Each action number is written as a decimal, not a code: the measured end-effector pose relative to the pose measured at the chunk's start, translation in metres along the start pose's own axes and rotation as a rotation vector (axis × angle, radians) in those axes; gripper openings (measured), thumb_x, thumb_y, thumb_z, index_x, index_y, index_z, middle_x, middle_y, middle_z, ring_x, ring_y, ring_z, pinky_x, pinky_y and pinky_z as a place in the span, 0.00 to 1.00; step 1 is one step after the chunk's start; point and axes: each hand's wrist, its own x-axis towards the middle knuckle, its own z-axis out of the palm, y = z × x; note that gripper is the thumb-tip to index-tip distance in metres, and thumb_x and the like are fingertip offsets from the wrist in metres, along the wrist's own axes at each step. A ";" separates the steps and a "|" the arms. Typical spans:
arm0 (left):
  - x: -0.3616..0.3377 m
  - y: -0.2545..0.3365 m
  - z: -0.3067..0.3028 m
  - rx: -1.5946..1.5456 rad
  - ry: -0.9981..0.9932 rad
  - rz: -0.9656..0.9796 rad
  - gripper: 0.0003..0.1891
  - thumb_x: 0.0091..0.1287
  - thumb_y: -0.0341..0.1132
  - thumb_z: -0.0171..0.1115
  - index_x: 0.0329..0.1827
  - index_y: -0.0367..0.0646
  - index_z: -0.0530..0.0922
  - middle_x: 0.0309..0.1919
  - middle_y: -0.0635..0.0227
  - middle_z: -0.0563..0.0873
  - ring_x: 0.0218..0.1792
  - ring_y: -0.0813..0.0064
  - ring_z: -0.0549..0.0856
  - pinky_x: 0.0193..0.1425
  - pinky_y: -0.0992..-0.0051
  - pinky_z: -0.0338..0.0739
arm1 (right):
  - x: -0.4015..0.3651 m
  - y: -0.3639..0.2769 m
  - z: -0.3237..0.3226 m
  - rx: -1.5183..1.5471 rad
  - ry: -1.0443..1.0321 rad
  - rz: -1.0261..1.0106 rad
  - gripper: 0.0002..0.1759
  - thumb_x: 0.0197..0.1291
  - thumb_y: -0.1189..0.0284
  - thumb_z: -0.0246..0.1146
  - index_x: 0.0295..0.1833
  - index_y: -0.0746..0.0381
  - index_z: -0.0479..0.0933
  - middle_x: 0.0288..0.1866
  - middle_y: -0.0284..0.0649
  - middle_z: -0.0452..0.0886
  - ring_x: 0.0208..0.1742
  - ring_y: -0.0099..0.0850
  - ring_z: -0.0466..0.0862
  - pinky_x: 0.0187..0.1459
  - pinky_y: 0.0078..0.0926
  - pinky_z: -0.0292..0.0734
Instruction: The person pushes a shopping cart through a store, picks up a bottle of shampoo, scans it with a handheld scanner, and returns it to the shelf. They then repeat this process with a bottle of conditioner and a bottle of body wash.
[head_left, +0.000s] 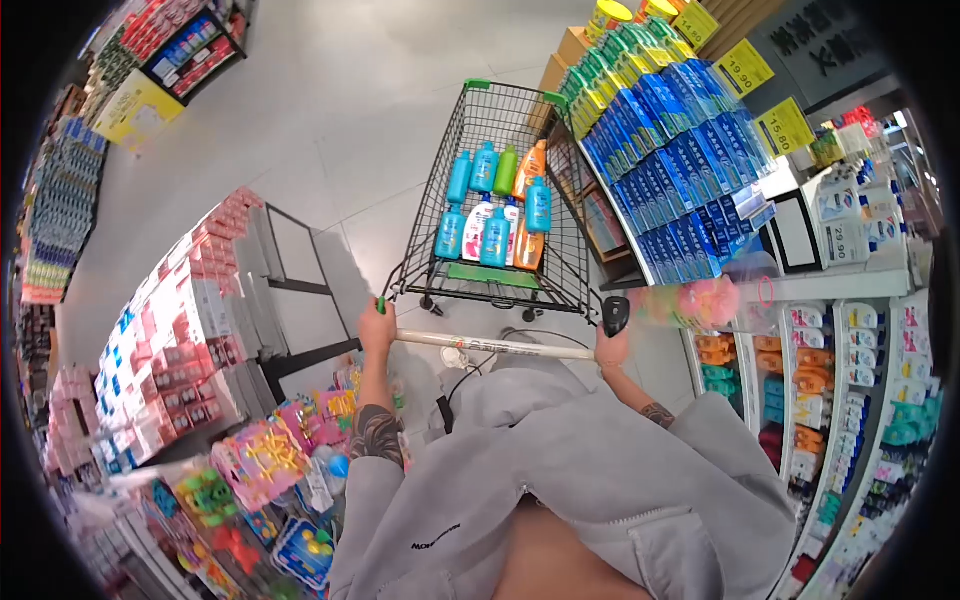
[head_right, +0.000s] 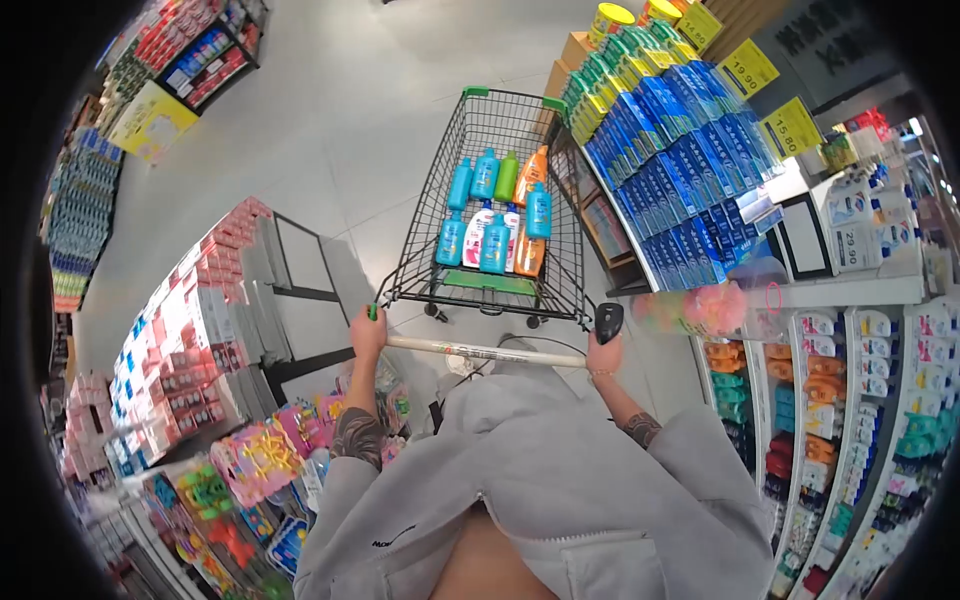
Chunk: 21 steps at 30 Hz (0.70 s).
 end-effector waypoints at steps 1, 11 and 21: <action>0.013 -0.003 -0.004 0.012 0.000 0.024 0.17 0.60 0.45 0.55 0.42 0.41 0.79 0.33 0.46 0.83 0.37 0.43 0.81 0.42 0.52 0.75 | -0.007 -0.004 0.005 0.009 -0.003 -0.002 0.26 0.49 0.59 0.67 0.50 0.62 0.73 0.38 0.51 0.81 0.41 0.51 0.81 0.43 0.44 0.74; 0.134 -0.016 -0.033 0.037 -0.078 0.204 0.15 0.61 0.45 0.57 0.39 0.42 0.79 0.27 0.46 0.83 0.33 0.42 0.81 0.38 0.51 0.74 | -0.068 -0.056 0.055 0.196 0.039 0.153 0.21 0.50 0.65 0.69 0.44 0.67 0.73 0.37 0.51 0.82 0.39 0.47 0.82 0.43 0.40 0.74; 0.199 -0.012 -0.049 0.131 -0.156 0.406 0.14 0.63 0.43 0.55 0.39 0.40 0.76 0.23 0.47 0.81 0.29 0.43 0.80 0.34 0.51 0.72 | -0.101 -0.109 0.072 0.150 0.095 0.283 0.19 0.50 0.68 0.66 0.46 0.65 0.72 0.37 0.51 0.80 0.39 0.51 0.80 0.42 0.42 0.74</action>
